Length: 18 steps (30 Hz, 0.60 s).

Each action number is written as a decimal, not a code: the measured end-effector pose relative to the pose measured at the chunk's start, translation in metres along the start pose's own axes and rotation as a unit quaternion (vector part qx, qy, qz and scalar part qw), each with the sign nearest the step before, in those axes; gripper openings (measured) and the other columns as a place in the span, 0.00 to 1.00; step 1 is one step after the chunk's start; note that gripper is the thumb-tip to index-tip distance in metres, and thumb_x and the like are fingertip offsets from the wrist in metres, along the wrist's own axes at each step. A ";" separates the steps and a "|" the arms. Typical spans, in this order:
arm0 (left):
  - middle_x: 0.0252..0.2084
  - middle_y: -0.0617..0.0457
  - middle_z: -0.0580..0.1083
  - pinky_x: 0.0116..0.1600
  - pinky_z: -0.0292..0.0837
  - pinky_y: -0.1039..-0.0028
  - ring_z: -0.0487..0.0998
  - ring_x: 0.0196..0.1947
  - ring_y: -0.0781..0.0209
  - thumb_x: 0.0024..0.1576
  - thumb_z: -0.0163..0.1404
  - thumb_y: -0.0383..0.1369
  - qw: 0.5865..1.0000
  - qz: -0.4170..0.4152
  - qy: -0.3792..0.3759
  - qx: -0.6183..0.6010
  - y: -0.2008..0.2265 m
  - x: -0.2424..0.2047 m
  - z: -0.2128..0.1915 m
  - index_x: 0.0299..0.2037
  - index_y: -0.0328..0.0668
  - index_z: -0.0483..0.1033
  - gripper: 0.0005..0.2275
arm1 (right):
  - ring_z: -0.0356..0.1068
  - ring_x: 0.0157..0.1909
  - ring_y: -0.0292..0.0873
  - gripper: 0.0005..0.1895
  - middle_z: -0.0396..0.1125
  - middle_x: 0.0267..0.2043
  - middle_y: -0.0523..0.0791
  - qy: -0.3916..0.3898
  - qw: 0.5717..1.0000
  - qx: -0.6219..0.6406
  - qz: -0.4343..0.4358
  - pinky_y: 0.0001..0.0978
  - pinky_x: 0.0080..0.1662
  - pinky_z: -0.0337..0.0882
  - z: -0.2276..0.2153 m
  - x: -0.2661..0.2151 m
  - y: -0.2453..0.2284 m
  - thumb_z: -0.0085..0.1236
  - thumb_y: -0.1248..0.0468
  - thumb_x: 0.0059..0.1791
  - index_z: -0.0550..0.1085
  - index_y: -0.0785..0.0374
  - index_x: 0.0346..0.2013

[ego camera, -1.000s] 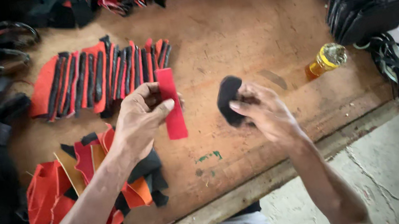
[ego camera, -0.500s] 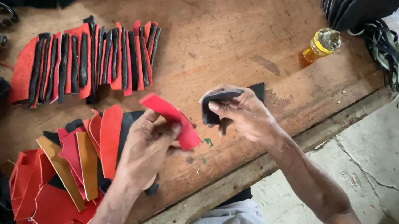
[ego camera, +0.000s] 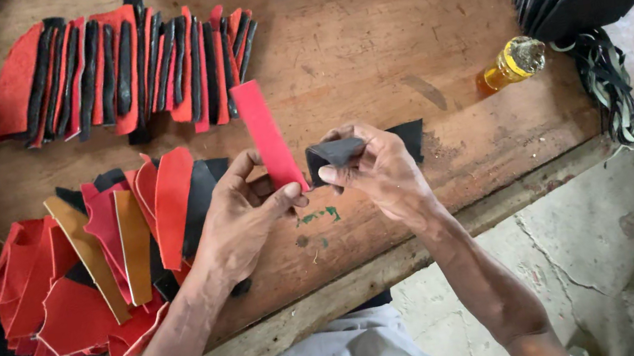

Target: The person repeatedly picks up red and black leather pieces, aligns them, and places them into a growing stack on the table. The person occasionally rubs the pieces together before stacking them.

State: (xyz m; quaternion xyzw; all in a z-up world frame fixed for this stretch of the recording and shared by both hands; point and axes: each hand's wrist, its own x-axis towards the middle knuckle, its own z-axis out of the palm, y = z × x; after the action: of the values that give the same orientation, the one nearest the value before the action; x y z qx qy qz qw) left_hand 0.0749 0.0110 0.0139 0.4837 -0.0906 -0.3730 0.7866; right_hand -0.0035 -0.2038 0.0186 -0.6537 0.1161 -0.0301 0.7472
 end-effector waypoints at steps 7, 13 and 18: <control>0.40 0.53 0.79 0.38 0.72 0.79 0.76 0.33 0.72 0.57 0.56 0.21 1.000 0.004 0.016 0.017 0.000 0.001 -0.001 0.53 0.36 0.73 0.14 | 0.72 0.41 0.34 0.19 0.72 0.43 0.46 0.018 0.996 -0.080 -0.018 0.26 0.44 0.76 0.012 0.000 -0.011 0.66 0.76 0.47 0.72 0.70 0.51; 0.39 0.53 0.79 0.37 0.73 0.79 0.77 0.33 0.71 0.57 0.57 0.22 0.999 0.010 0.022 0.024 0.000 0.001 -0.003 0.51 0.35 0.73 0.13 | 0.74 0.43 0.35 0.18 0.72 0.44 0.47 0.006 0.996 -0.084 -0.043 0.28 0.43 0.79 0.018 0.002 -0.015 0.64 0.77 0.48 0.72 0.72 0.51; 0.39 0.52 0.80 0.38 0.74 0.78 0.77 0.33 0.70 0.56 0.57 0.21 0.999 0.000 0.028 0.030 0.001 0.001 -0.002 0.51 0.35 0.73 0.14 | 0.74 0.44 0.35 0.18 0.72 0.44 0.47 0.008 0.996 -0.080 -0.048 0.29 0.44 0.79 0.020 0.003 -0.013 0.63 0.77 0.47 0.72 0.72 0.51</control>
State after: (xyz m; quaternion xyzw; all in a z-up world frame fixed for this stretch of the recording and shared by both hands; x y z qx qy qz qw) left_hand 0.0773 0.0124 0.0135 0.5177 -0.0797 -0.3563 0.7737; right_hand 0.0047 -0.1864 0.0335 -0.7158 0.0923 -0.0614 0.6895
